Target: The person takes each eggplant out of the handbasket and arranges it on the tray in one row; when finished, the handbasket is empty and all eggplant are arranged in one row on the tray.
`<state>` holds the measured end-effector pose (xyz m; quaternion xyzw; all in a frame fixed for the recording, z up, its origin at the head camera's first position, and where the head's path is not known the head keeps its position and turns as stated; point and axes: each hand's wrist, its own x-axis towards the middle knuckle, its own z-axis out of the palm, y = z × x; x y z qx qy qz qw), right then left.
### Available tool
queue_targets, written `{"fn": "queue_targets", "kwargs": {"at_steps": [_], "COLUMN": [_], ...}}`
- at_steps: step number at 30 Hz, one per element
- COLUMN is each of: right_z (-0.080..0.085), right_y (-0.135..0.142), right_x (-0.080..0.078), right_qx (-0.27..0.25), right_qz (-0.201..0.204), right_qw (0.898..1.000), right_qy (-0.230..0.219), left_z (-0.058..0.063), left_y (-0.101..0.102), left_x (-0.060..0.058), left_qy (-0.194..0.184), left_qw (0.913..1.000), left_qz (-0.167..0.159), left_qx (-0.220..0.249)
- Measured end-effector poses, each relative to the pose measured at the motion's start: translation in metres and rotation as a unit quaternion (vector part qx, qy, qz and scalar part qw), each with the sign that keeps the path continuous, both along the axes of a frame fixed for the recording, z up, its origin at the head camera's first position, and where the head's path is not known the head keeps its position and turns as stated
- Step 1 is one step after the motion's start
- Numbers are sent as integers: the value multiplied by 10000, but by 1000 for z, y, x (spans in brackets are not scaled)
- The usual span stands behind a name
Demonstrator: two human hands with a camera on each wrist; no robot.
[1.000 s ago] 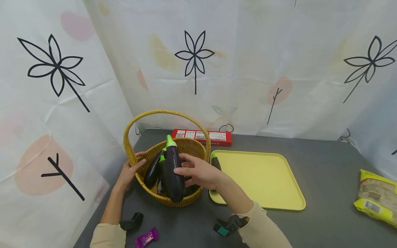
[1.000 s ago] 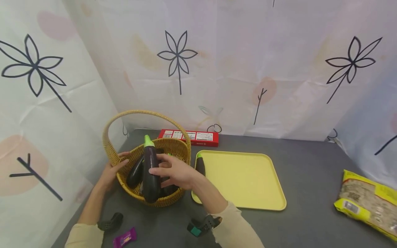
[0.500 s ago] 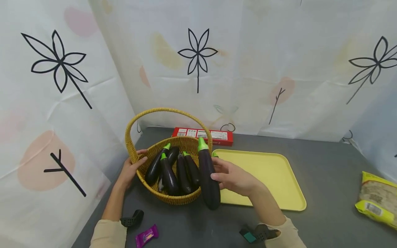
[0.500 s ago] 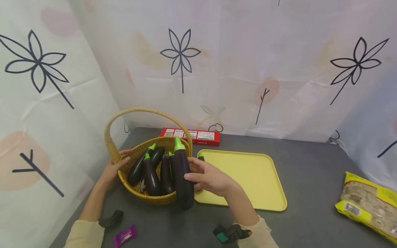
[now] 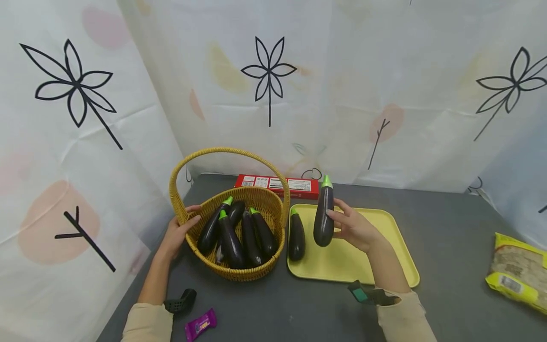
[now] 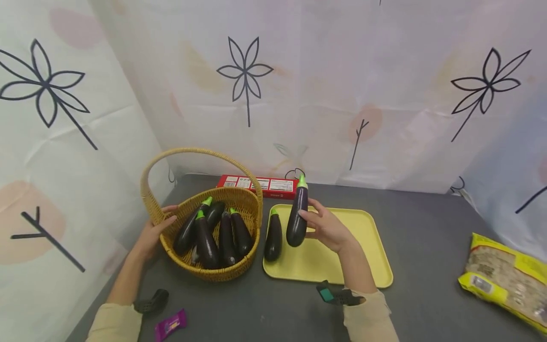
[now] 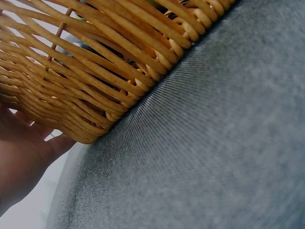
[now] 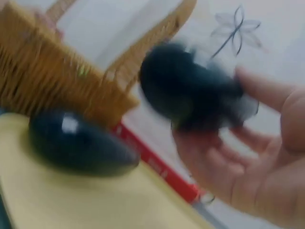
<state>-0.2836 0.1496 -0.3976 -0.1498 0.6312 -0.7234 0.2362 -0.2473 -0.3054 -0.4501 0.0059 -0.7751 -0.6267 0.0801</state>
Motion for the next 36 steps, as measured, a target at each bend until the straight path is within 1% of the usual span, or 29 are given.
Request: {"fn": "queue_targets", "kwargs": {"at_steps": [3,6,10,13,15,20,24,29,33,36], "right_z": [-13,-23,-31,-34,-36,-38,-38,-37,-37,-38], "right_y": [-2,-8,-18,-24,-27,-32,-35,-36,-36,-34], "right_x": [-7,-10,-12,-11,-10,-7,-5,-2,-2,-3], "right_qx": [842,1530,2297,2655,2762,2852,2959,3026,3108,3104], "right_qz": [-291,-530,-743,-800,-822,-832,-819,-729,-819,-864], "right_qw": [9960,9867,9704,9608,9575,9546,9513,9496,9458,9455], "right_qy": [-98,-112,-3,82,118,208,275,361,457,466], "left_z": [1,1,0,0,0,1,1,-1,-2,-2], "left_y": [-1,-1,-2,-2,-2,-2,-1,-2,-2,-1], "left_x": [0,-1,-1,-1,-1,0,0,-1,-3,-3], "left_qy": [1,-40,-54,-33,-5,5,-55,-116,-104,-90], "left_qw": [10000,10000,9999,10000,10000,10000,10000,9999,9999,10000], "left_qz": [-14,14,59,77,61,38,53,51,29,18], "left_qx": [22,57,65,33,-5,21,44,17,23,18]}}
